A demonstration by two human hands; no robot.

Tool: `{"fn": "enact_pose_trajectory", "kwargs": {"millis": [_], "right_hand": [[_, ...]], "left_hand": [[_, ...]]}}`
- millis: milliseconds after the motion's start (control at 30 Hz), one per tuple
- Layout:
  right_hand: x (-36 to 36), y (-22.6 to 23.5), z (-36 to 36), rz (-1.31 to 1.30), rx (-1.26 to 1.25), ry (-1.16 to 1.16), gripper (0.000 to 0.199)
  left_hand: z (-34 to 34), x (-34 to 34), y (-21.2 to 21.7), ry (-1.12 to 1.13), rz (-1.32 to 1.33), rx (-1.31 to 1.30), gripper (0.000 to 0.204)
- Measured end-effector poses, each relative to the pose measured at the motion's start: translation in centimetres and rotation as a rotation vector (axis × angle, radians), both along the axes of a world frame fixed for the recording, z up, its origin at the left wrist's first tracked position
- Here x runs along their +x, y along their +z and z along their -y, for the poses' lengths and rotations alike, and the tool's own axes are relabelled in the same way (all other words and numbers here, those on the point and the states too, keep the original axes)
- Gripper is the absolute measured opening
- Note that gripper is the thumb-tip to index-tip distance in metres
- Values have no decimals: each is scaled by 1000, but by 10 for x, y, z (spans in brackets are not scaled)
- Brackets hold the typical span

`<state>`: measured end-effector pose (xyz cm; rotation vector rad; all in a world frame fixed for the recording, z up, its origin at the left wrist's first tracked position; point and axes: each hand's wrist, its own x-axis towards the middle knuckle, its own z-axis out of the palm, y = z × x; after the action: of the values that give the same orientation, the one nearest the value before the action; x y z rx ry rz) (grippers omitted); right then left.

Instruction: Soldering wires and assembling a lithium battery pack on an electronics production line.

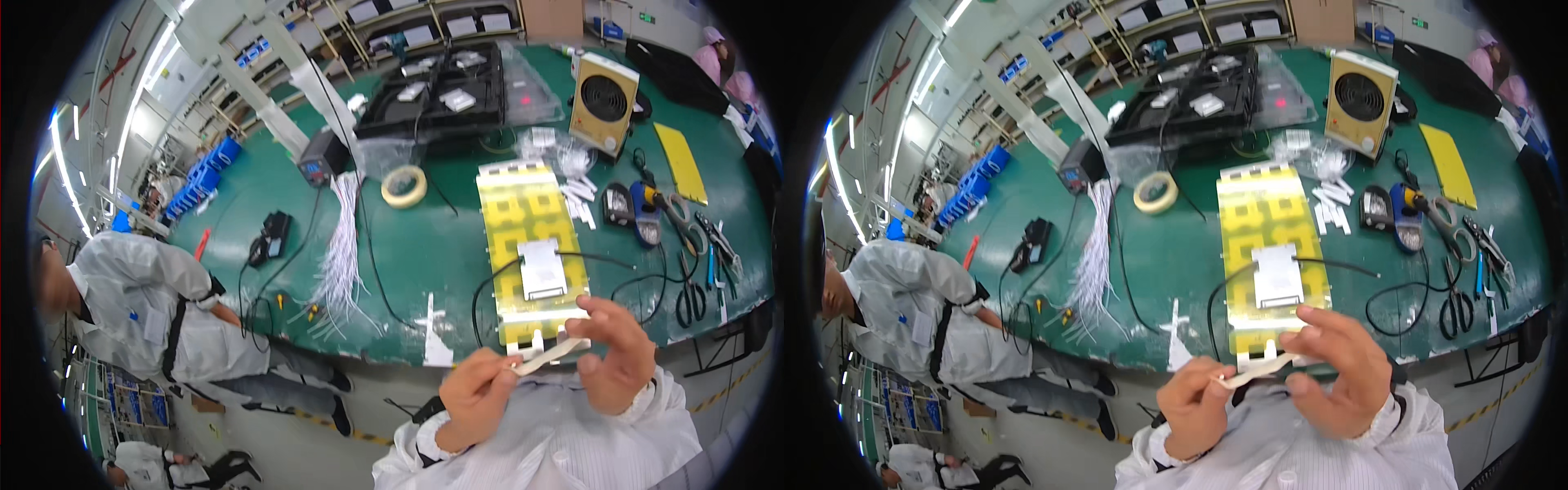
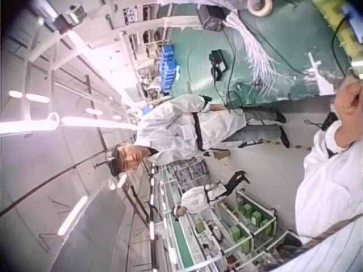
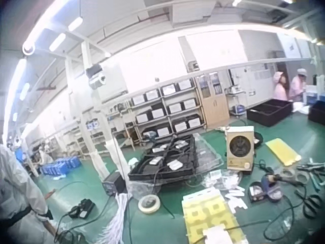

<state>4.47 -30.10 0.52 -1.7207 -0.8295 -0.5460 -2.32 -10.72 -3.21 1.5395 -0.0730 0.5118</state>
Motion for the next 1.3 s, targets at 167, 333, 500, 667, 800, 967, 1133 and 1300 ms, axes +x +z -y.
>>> {"fn": "enact_pose_trajectory", "kwargs": {"millis": [167,333,500,667,800,967,1133,1300], "right_hand": [[1,26,-2,91,57,-252,52],[-4,38,-12,218,-430,-11,39],[3,23,-26,95,-257,128,20],[2,10,-27,-35,-137,172,19],[-3,3,-29,-237,-36,223,16],[0,-1,-29,-251,18,244,15],[3,0,-27,-205,13,248,18],[2,0,-29,-226,35,252,19]], "left_hand": [[-4,6,3,78,175,16,12],[-6,3,3,20,236,213,27],[-6,2,3,16,192,203,28],[2,-2,2,-94,-40,-260,15],[6,-1,-3,-92,-6,-364,14],[7,-1,-7,-133,9,-391,12],[10,0,-6,6,118,-208,15],[-1,4,0,130,351,375,14]]}}
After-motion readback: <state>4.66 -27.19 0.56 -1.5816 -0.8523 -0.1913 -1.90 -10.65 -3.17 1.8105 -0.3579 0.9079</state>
